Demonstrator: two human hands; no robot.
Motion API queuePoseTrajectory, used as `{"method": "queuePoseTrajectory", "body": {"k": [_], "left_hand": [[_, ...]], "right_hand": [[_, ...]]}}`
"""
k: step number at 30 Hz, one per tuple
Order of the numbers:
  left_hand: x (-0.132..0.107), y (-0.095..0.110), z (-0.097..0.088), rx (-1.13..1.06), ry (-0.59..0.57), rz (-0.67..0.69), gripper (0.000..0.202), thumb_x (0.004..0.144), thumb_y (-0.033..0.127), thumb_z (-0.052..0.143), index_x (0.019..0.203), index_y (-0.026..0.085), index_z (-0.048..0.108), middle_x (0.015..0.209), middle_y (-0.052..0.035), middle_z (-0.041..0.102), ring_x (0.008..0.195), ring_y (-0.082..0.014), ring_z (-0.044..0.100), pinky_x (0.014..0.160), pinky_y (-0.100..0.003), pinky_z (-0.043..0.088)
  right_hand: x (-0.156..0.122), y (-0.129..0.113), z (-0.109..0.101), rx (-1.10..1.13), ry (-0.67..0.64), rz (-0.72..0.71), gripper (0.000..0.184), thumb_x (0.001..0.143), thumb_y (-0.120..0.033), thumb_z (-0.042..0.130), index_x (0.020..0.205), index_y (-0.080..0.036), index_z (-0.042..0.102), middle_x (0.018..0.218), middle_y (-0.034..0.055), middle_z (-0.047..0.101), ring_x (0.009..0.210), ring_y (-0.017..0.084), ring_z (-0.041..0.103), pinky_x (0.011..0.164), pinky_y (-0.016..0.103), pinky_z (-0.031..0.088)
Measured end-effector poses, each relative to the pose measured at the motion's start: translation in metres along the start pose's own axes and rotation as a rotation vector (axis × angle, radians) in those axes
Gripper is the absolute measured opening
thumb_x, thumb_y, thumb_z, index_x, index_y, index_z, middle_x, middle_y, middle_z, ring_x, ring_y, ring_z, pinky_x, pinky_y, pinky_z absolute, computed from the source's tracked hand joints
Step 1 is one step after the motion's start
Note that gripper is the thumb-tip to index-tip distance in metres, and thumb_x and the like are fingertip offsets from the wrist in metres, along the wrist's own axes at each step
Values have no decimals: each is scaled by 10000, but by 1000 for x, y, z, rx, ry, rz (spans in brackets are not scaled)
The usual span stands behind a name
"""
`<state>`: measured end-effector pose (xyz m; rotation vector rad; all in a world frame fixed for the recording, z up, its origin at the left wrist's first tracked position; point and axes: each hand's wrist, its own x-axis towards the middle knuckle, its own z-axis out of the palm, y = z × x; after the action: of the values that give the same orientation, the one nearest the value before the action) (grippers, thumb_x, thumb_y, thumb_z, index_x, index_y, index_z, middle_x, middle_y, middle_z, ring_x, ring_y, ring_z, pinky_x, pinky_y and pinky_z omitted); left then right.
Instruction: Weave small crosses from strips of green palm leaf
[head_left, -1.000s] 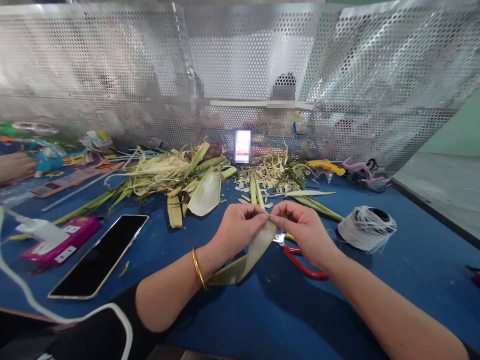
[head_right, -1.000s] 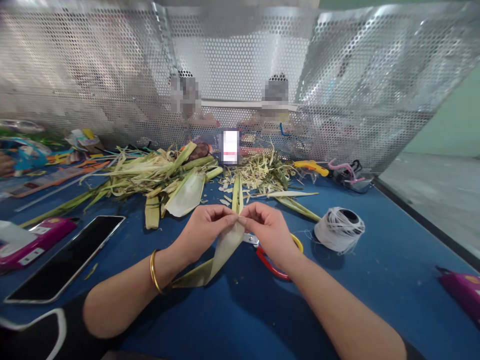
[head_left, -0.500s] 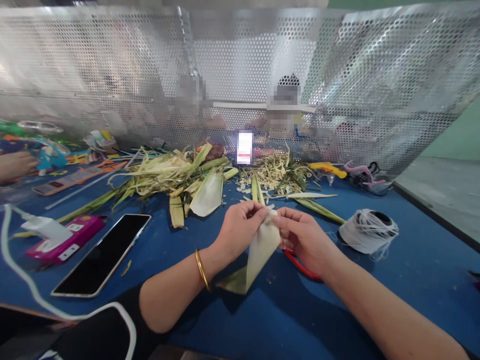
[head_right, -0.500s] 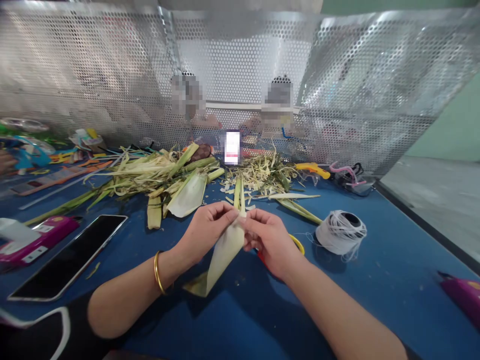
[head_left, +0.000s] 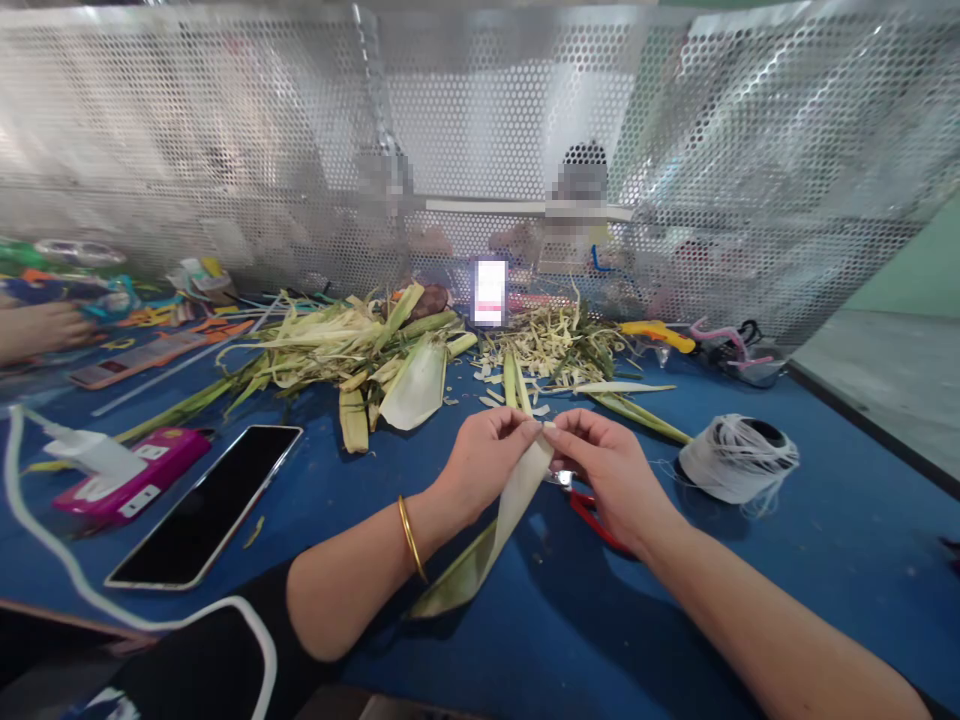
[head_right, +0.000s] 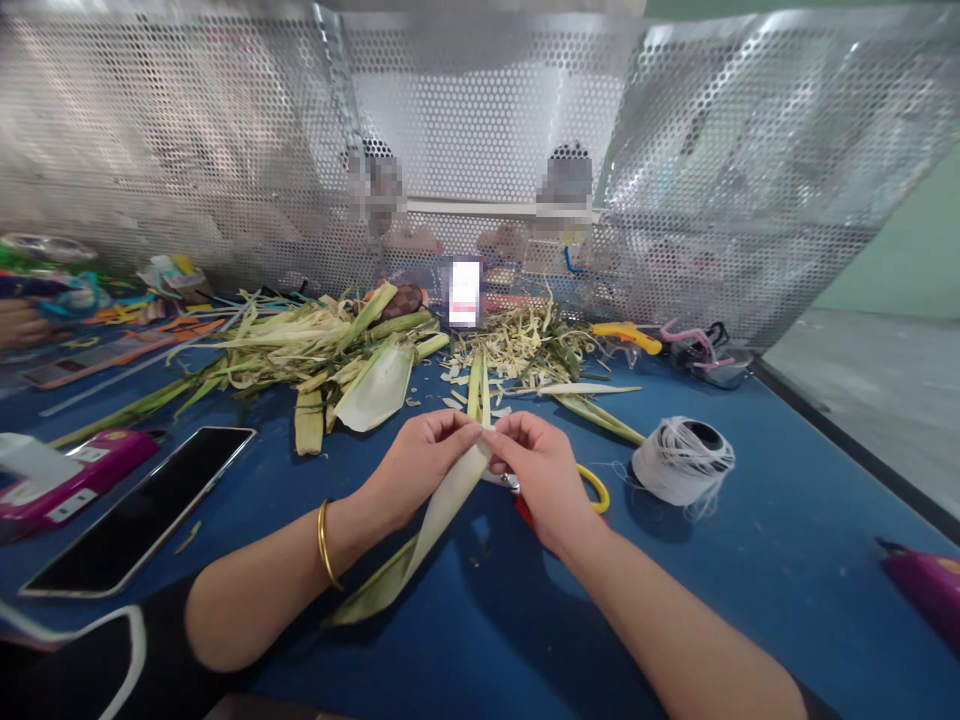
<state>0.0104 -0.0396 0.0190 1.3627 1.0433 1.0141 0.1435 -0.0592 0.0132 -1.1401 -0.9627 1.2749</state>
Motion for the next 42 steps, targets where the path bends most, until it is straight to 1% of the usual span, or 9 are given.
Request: {"method": "queuePoseTrajectory", "body": {"k": [3, 10, 15, 17, 20, 27, 31, 37, 42], "left_hand": [[1, 0, 0, -57, 2, -35, 171, 778, 295, 576, 683, 153, 584, 629, 15, 571, 548, -87, 458, 537, -210, 372], [4, 0, -2, -63, 70, 13, 145, 756, 276, 602, 692, 146, 604, 631, 19, 560, 551, -82, 450, 536, -202, 375], [0, 0, 0, -282, -69, -296, 322, 718, 465, 661, 755, 146, 630, 570, 14, 565, 487, -93, 474, 482, -208, 371], [-1, -1, 0, -354, -121, -426, 322, 706, 445, 687, 774, 132, 650, 610, -23, 620, 541, -124, 551, 513, -220, 416], [0, -2, 2, -491, -126, -506, 194, 762, 319, 655, 793, 127, 652, 664, -46, 661, 628, -152, 623, 617, -245, 487], [-1, 3, 9, -371, 92, -303, 240, 840, 228, 567, 614, 163, 521, 480, 24, 544, 415, -82, 493, 471, -198, 417], [0, 1, 10, -317, 100, -255, 223, 851, 219, 541, 637, 156, 532, 519, -4, 589, 458, -99, 537, 485, -206, 420], [4, -13, 9, -253, 128, -160, 192, 810, 281, 598, 671, 155, 558, 531, 20, 566, 460, -86, 500, 485, -204, 389], [5, -17, 11, -284, 130, -161, 212, 784, 318, 613, 663, 153, 554, 567, 15, 570, 481, -79, 481, 489, -204, 375]], "right_hand": [[0, 2, 1, -4, 22, -67, 345, 560, -423, 810, 657, -179, 586, 584, -42, 566, 557, 93, 510, 576, 230, 457], [-3, 5, 6, 35, -105, 12, 357, 585, -431, 796, 676, -164, 578, 617, -39, 579, 577, 90, 529, 584, 225, 469], [-2, 6, 3, -29, 3, -48, 353, 596, -440, 777, 656, -178, 549, 569, -50, 566, 509, 87, 510, 496, 212, 439], [-1, 7, 3, -83, 7, -78, 338, 610, -436, 765, 650, -180, 549, 558, -56, 553, 496, 85, 503, 488, 212, 437], [0, 9, 3, -135, -17, -111, 315, 637, -416, 744, 624, -183, 532, 542, -62, 534, 489, 84, 495, 493, 214, 439], [-3, 12, 2, -287, 23, -222, 261, 740, -396, 650, 635, -202, 511, 530, -44, 556, 501, 117, 541, 519, 245, 461], [-5, 10, 3, -363, 52, -332, 240, 764, -383, 630, 647, -203, 522, 550, -42, 542, 530, 122, 546, 539, 248, 467], [-2, 10, 5, -231, -76, -179, 268, 721, -438, 661, 687, -190, 567, 605, -20, 571, 575, 133, 538, 581, 272, 482], [-5, 10, 6, -329, 57, -312, 244, 753, -381, 642, 624, -205, 532, 561, -37, 515, 556, 124, 493, 565, 258, 450]]}}
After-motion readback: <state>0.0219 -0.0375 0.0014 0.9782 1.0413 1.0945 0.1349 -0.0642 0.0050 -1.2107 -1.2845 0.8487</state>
